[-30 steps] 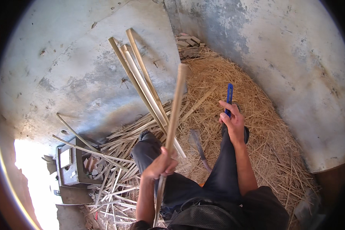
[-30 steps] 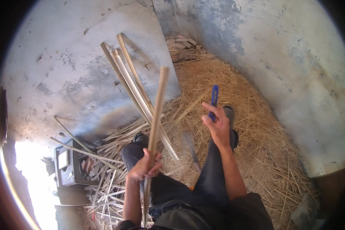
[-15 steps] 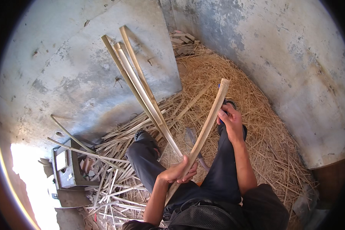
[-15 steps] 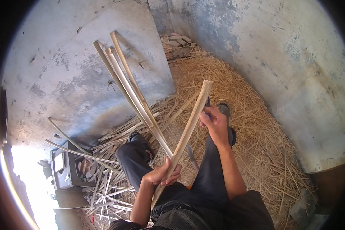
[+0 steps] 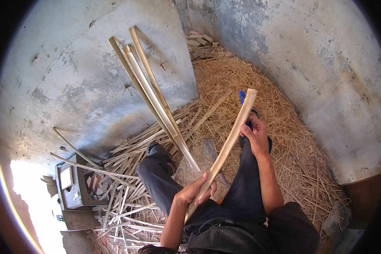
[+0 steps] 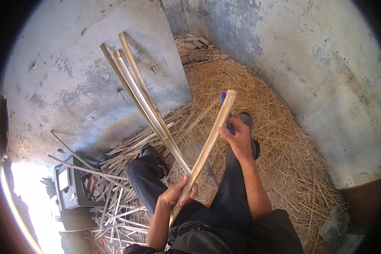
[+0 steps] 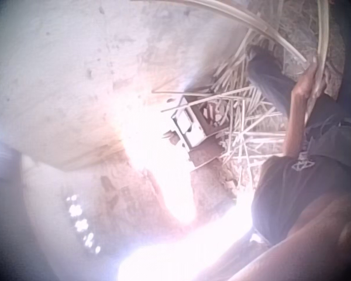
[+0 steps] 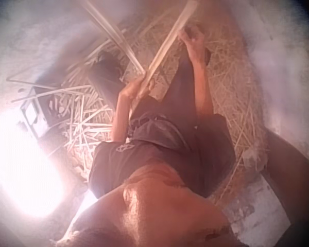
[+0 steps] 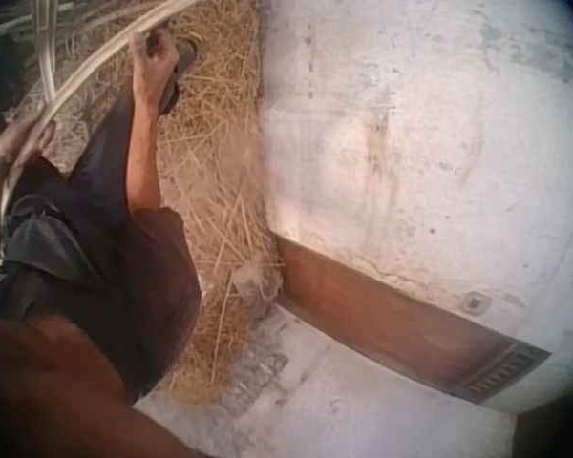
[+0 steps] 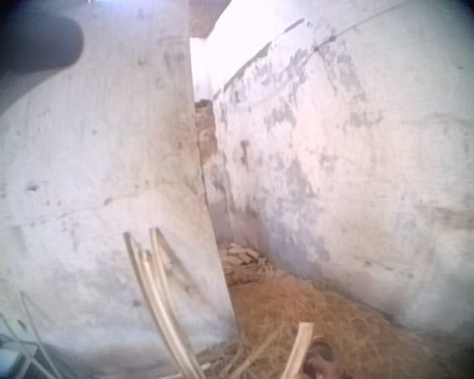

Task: The person sits on a straw-covered floor and uses a knife to split long bamboo poles into thin strips. They hold the bamboo vertically and repeatedly strike it with the knife to separate the sections, then use a blue tool to mark the bamboo.

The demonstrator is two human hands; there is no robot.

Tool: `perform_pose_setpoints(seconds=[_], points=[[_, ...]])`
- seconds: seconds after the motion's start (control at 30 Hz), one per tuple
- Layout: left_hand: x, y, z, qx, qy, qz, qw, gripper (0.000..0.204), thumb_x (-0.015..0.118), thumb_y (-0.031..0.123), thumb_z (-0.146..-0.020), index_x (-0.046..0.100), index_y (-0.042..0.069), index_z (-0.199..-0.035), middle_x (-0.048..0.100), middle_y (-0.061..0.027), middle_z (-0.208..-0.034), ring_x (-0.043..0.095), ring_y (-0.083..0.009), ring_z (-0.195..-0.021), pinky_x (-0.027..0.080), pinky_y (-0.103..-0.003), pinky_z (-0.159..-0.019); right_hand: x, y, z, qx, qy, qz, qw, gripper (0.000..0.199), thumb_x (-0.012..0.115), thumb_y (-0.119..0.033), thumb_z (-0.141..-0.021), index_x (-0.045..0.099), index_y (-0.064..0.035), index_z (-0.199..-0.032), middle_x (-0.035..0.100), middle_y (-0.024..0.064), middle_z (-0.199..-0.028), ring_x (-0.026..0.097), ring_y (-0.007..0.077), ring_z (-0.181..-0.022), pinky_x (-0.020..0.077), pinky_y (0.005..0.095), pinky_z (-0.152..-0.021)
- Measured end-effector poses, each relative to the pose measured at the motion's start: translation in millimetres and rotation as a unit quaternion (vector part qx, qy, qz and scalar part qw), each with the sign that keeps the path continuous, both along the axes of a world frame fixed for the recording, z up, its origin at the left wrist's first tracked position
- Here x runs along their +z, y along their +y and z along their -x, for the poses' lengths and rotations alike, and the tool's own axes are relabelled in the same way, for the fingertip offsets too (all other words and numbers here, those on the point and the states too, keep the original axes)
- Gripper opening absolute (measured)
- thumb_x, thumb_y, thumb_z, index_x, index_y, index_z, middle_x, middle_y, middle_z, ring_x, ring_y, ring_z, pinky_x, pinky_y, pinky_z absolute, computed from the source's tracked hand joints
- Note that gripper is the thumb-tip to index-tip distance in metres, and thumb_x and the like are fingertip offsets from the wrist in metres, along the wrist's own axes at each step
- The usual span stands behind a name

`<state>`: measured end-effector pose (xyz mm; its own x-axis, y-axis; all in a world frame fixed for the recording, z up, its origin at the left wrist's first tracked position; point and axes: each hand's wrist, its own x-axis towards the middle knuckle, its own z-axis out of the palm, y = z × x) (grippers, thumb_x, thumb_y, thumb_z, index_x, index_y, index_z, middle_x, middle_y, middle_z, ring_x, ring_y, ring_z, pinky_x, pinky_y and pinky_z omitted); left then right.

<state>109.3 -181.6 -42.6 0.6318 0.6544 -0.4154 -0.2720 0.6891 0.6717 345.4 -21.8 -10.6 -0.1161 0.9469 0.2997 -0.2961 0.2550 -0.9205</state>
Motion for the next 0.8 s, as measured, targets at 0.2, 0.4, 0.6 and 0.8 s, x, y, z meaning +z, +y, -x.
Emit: perform_pose_setpoints(seconds=[0.2,0.4,0.6,0.8], points=[[-13,1,3,-0.02,-0.059,0.01,0.998,0.077,0.015,0.064,-0.104,0.053,0.003,-0.077,0.041,-0.0024,-0.041,0.039,-0.0089,-0.028,0.033,-0.021,-0.028,10,-5,2,0.013,0.03,0.014,0.999,0.036,0.075,-0.022,-0.091,0.068,0.0042,-0.114,0.056,0.0029,-0.098,0.054,0.0082,-0.075,0.0439,0.0241,-0.067],[-14,2,1,-0.024,-0.071,0.011,0.997,0.084,0.015,0.071,-0.099,0.056,0.001,-0.082,0.045,-0.0043,-0.043,0.043,-0.0101,-0.03,0.036,-0.021,-0.029,7,-4,-1,0.023,0.022,0.017,0.999,0.038,0.071,-0.025,-0.093,0.067,0.0032,-0.119,0.062,0.0041,-0.099,0.056,0.0088,-0.075,0.0454,0.0248,-0.067],[-14,1,1,-0.014,-0.065,-0.028,0.997,0.102,0.016,0.084,-0.089,0.059,-0.006,-0.109,0.061,-0.0116,-0.063,0.062,-0.0179,-0.051,0.049,-0.025,-0.044,6,-2,-7,0.063,0.052,0.082,0.993,0.038,0.065,-0.026,-0.096,0.065,0.0033,-0.121,0.067,0.0059,-0.096,0.061,0.0101,-0.079,0.0493,0.0265,-0.068],[-18,-10,17,0.016,0.067,-0.107,0.992,0.102,0.022,0.083,-0.09,0.05,-0.005,-0.133,0.067,-0.0207,-0.11,0.066,-0.028,-0.108,0.052,-0.038,-0.093,7,-2,-8,0.054,0.043,0.095,0.993,0.039,0.062,-0.025,-0.098,0.064,0.0051,-0.121,0.067,0.0075,-0.101,0.064,0.0115,-0.082,0.0528,0.0266,-0.068]])
